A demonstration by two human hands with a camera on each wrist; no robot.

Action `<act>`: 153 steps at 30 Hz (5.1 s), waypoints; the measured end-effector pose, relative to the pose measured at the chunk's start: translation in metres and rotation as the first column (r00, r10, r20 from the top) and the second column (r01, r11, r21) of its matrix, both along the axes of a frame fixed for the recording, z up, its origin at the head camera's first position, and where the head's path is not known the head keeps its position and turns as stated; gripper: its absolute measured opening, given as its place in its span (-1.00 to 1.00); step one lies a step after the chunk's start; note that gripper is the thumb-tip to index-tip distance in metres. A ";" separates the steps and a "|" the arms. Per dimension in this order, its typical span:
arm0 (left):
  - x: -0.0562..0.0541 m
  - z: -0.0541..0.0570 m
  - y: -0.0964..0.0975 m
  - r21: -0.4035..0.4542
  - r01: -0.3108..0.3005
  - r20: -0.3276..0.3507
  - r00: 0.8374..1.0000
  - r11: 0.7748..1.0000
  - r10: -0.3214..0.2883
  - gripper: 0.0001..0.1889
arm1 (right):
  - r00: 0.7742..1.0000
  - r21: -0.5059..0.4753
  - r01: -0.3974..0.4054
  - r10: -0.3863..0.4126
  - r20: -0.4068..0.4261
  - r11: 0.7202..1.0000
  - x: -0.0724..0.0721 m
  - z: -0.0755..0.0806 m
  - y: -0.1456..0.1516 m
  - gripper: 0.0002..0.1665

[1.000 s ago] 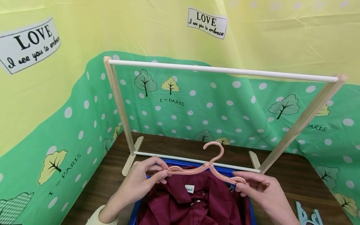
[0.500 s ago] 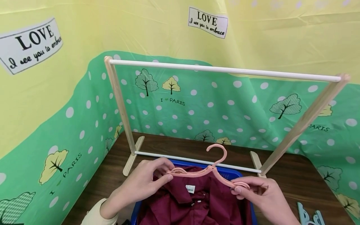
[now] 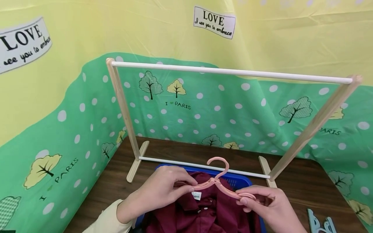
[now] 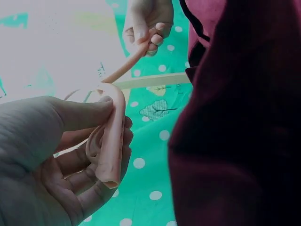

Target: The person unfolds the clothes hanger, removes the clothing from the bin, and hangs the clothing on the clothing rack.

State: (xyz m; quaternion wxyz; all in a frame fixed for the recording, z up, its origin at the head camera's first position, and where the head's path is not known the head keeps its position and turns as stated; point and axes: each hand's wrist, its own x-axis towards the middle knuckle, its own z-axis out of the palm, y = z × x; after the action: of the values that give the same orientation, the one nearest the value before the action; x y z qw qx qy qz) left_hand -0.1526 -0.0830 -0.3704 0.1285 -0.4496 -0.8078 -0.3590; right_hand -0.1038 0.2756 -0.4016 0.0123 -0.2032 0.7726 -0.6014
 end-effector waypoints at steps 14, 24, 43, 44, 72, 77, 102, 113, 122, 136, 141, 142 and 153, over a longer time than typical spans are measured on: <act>-0.002 -0.004 -0.005 0.052 -0.098 -0.062 0.993 0.994 0.101 -0.93 | 1.000 0.021 0.010 -0.010 0.013 1.000 0.002 -0.001 -0.001 -0.74; -0.003 -0.001 -0.013 0.182 -0.170 0.051 0.985 0.968 0.163 -0.90 | 1.000 -0.018 0.001 -0.001 -0.018 1.000 0.001 -0.005 0.001 -0.72; -0.007 0.014 -0.007 0.227 -0.013 0.032 0.999 0.974 0.006 -0.88 | 0.998 0.077 0.056 -0.058 0.019 0.995 0.004 0.002 -0.002 -0.76; -0.006 0.013 -0.008 0.230 -0.021 0.034 0.999 0.973 0.014 -0.90 | 0.998 0.088 0.067 -0.067 -0.003 0.994 0.005 0.001 -0.002 -0.76; -0.010 -0.012 -0.089 0.302 -0.276 0.098 0.961 0.912 0.258 -0.72 | 0.967 -0.085 0.226 -0.234 -0.097 0.970 0.007 -0.001 0.017 -0.75; -0.006 -0.017 -0.091 0.300 -0.252 0.092 0.968 0.920 0.235 -0.74 | 0.970 -0.112 0.200 -0.213 -0.121 0.973 0.009 -0.001 0.020 -0.75; -0.005 -0.027 -0.088 0.076 -0.280 0.230 0.939 0.957 0.256 -0.79 | 0.966 -0.144 0.243 -0.252 -0.050 0.959 0.009 -0.002 0.011 -0.76; -0.004 -0.019 -0.080 -0.009 -0.206 0.273 0.941 0.978 0.201 -0.77 | 0.974 -0.143 0.220 -0.226 -0.026 0.965 0.007 -0.004 0.001 -0.76; -0.001 -0.020 -0.059 0.104 -0.100 0.291 0.954 0.990 0.065 -0.81 | 0.978 -0.081 0.209 -0.209 0.008 0.975 0.010 0.005 -0.006 -0.79; 0.005 -0.029 -0.050 0.190 -0.012 0.091 0.996 0.982 -0.005 -0.86 | 0.971 -0.070 0.237 -0.234 0.043 0.969 0.013 0.000 -0.011 -0.80; 0.005 -0.030 -0.054 0.199 -0.043 0.067 0.997 0.979 0.030 -0.88 | 0.965 -0.096 0.259 -0.251 0.081 0.961 0.013 -0.004 -0.012 -0.78; 0.005 -0.030 -0.055 0.203 -0.051 0.075 0.997 0.978 0.037 -0.90 | 0.961 -0.092 0.270 -0.262 0.085 0.958 0.013 -0.005 -0.012 -0.78; 0.005 -0.031 -0.056 0.215 -0.095 0.118 0.991 0.972 0.071 -0.90 | 0.964 -0.185 0.266 -0.260 0.053 0.946 0.012 -0.016 -0.012 -0.73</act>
State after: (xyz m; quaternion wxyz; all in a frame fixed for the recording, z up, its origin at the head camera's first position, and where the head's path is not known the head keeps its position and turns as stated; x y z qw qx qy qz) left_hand -0.1479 -0.1394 -0.4015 0.1479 -0.3782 -0.7870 -0.4644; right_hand -0.0919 0.2640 -0.4178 -0.0769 -0.0903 0.7316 -0.6714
